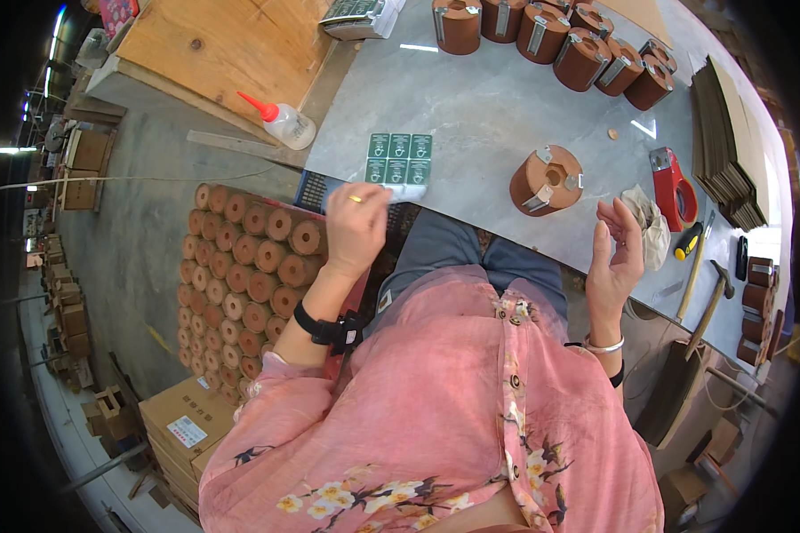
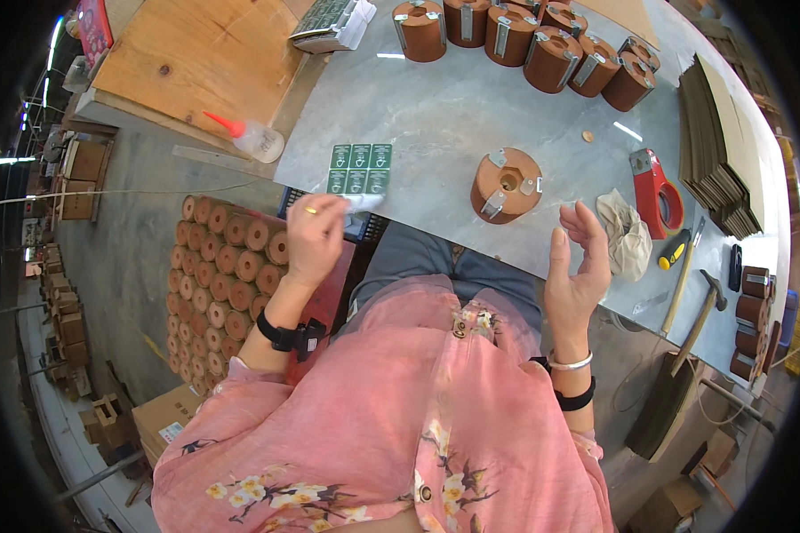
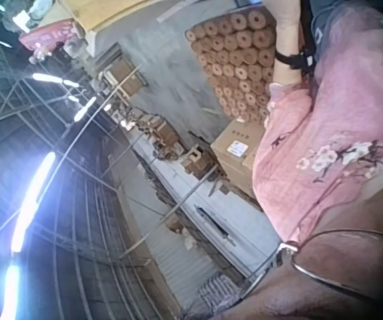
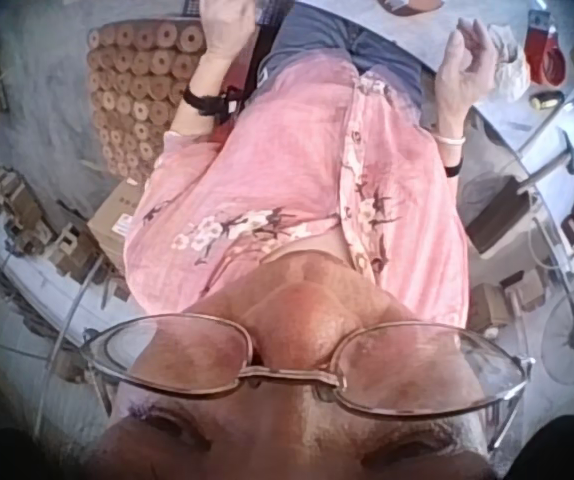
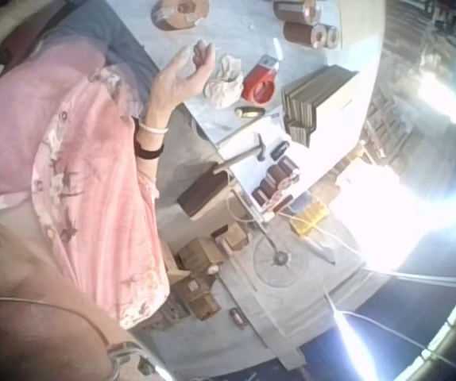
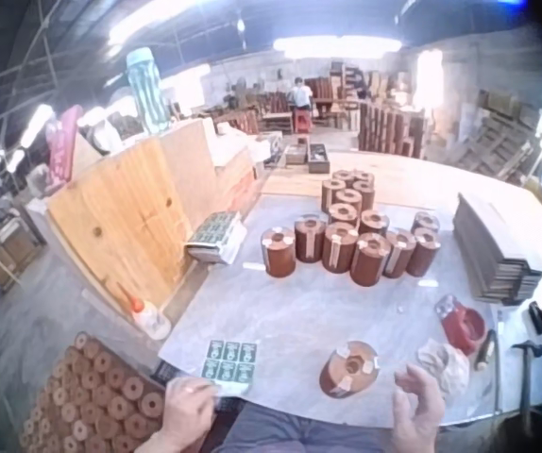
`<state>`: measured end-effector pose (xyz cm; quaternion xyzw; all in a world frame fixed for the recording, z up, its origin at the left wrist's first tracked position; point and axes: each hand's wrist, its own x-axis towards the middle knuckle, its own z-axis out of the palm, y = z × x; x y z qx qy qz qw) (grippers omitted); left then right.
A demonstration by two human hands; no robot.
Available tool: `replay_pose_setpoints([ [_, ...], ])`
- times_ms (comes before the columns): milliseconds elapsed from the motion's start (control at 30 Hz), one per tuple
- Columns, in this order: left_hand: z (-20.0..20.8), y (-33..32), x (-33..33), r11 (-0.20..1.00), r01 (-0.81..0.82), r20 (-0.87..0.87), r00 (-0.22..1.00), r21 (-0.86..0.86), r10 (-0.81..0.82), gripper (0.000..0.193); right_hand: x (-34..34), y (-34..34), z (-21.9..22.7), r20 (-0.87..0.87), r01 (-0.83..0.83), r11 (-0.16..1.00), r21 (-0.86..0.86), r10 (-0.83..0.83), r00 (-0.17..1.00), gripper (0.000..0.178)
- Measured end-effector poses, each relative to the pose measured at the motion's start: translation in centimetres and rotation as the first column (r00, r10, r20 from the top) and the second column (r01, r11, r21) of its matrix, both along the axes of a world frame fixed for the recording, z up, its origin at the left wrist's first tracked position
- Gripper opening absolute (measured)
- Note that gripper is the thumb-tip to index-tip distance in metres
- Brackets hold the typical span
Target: The recorder applies labels and wraps cardboard around cylindrical wooden components in a factory setting.
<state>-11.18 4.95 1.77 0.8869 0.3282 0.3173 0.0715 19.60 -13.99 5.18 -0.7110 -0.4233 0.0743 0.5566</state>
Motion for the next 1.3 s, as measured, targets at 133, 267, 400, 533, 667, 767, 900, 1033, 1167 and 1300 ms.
replay_pose_setpoints([
  [133, 3.9, 1.8, -0.6, 0.917, -0.398, 0.523, 0.783, 0.003, 0.338, 0.017, -1.4, -0.4, 1.2, -0.041, -0.028, 0.998, 0.048, 0.030, 0.999, 0.036],
  [267, 4.6, 1.3, -0.3, 0.897, -0.349, 0.352, 0.903, 0.272, 0.245, 0.024, -3.2, 0.1, 1.4, -0.110, -0.089, 0.995, 0.052, 0.095, 0.989, 0.035],
  [400, 4.0, -0.9, -0.6, 0.954, -0.098, -0.247, 0.969, -0.282, 0.027, 0.026, -3.9, 0.1, 1.5, -0.130, -0.146, 0.988, 0.056, 0.152, 0.980, 0.035],
  [533, 6.9, -1.2, -1.6, 0.971, -0.213, 0.340, 0.910, -0.108, 0.237, 0.026, -4.8, 0.3, 2.4, -0.097, -0.202, 0.979, 0.025, 0.204, 0.974, 0.033],
  [667, 9.9, -2.1, 0.7, 0.982, 0.181, 0.136, 0.973, 0.051, -0.187, 0.026, -5.2, 2.8, 4.2, 0.036, -0.329, 0.944, 0.034, 0.328, 0.944, 0.037],
  [767, 11.1, -2.9, 2.6, 0.883, 0.452, 0.187, 0.885, -0.123, -0.427, 0.024, -5.0, 4.6, 6.6, 0.285, -0.433, 0.901, 0.016, 0.411, 0.866, 0.048],
  [900, 11.5, -2.7, 4.1, 0.646, 0.694, 0.595, 0.677, -0.319, -0.433, 0.029, -6.0, 6.4, 8.6, 0.406, -0.499, 0.865, 0.049, 0.439, 0.801, 0.050],
  [1033, 11.3, -2.0, 4.0, 0.367, 0.856, 0.812, 0.484, -0.363, -0.327, 0.031, -6.4, 6.3, 8.8, 0.242, -0.605, 0.791, -0.089, 0.607, 0.757, 0.033],
  [1167, 9.1, -1.4, 4.1, 0.246, 0.844, 0.868, 0.496, -0.477, -0.017, 0.026, -6.9, 5.7, 7.6, -0.076, -0.596, 0.803, -0.020, 0.593, 0.802, 0.014],
  [1300, 6.5, -2.4, 4.6, -0.201, 0.957, 0.766, 0.289, -0.211, 0.574, 0.072, -7.7, 5.6, 6.0, -0.247, -0.464, 0.883, 0.074, 0.467, 0.849, 0.011],
])
